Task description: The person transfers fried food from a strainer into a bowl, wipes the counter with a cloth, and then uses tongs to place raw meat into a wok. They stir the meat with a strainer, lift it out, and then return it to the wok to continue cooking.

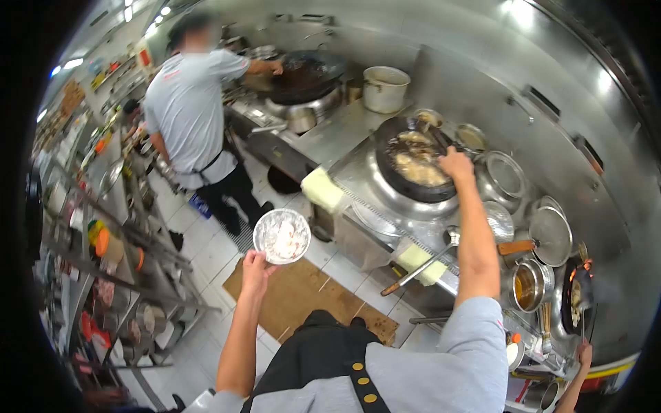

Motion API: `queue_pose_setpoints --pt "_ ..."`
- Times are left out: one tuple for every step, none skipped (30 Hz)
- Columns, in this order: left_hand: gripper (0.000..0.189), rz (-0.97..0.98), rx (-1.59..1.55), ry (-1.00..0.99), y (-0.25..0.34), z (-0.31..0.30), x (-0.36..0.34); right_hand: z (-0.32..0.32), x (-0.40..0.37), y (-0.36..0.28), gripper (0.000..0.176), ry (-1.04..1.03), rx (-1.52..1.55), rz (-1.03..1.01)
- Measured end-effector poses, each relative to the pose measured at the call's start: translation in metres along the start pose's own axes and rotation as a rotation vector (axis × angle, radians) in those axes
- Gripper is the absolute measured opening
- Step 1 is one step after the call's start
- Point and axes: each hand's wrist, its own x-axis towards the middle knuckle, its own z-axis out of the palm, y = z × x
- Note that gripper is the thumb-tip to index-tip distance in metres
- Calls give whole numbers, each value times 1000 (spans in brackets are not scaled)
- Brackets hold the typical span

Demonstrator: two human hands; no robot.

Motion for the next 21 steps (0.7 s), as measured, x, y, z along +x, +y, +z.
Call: queue_pose_setpoints --pt "6 7 -2 38 1 -7 0 -3 -1 -3 57 42 24 -41" --pt "5 15 -5 88 0 -11 5 -17 -12 -15 56 56 29 -108" --pt "6 25 -27 81 0 -18 10 -33 -27 -30 55 69 39 -178" --pt "7 35 -15 87 -1 -26 14 -41 -44 -43 54 116 57 -328" --pt "9 52 -33 86 2 -27 18 -48 -60 -52 54 177 76 -466" --pt "10 63 -36 90 5 -26 21 -53 -75 -65 54 173 82 -486" --pt "10 68 -38 97 11 -21 21 -58 -94 -80 54 130 142 -707" --pt "11 104 -1 104 20 -12 18 -65 -116 -94 55 87 198 -919" --pt "13 137 36 104 24 -5 18 -75 -145 -113 54 27 201 -954" --pt "14 175 38 65 24 -2 19 -82 -167 -128 53 -61 109 -950" --pt "14 172 38 51 26 5 17 -84 -182 -139 54 -77 34 -979" --pt "14 303 121 67 30 16 12 -79 -194 -146 53 -34 -3 -1042" --pt "14 437 203 82 34 26 8 -81 -206 -154 53 -84 -2 -1044" --pt "14 436 206 69 35 31 5 -79 -210 -161 52 -140 -4 -1029" --pt "14 526 241 36 34 36 2 -75 -212 -164 51 -197 -5 -1013" --pt "14 615 275 5 33 37 -1 -74 -211 -162 51 -195 -5 -1003" --pt "14 614 273 -4 29 36 1 -73 -209 -160 50 -188 50 -1023" --pt "14 582 221 -2 21 32 6 -74 -207 -157 50 -181 104 -1047" --pt "15 550 167 4 14 28 12 -78 -208 -153 50 -179 100 -1046" --pt "15 551 162 5 11 26 16 -84 -210 -146 47 -137 184 -1060" --pt "15 466 155 4 9 23 19 -90 -212 -140 44 -94 268 -1074"
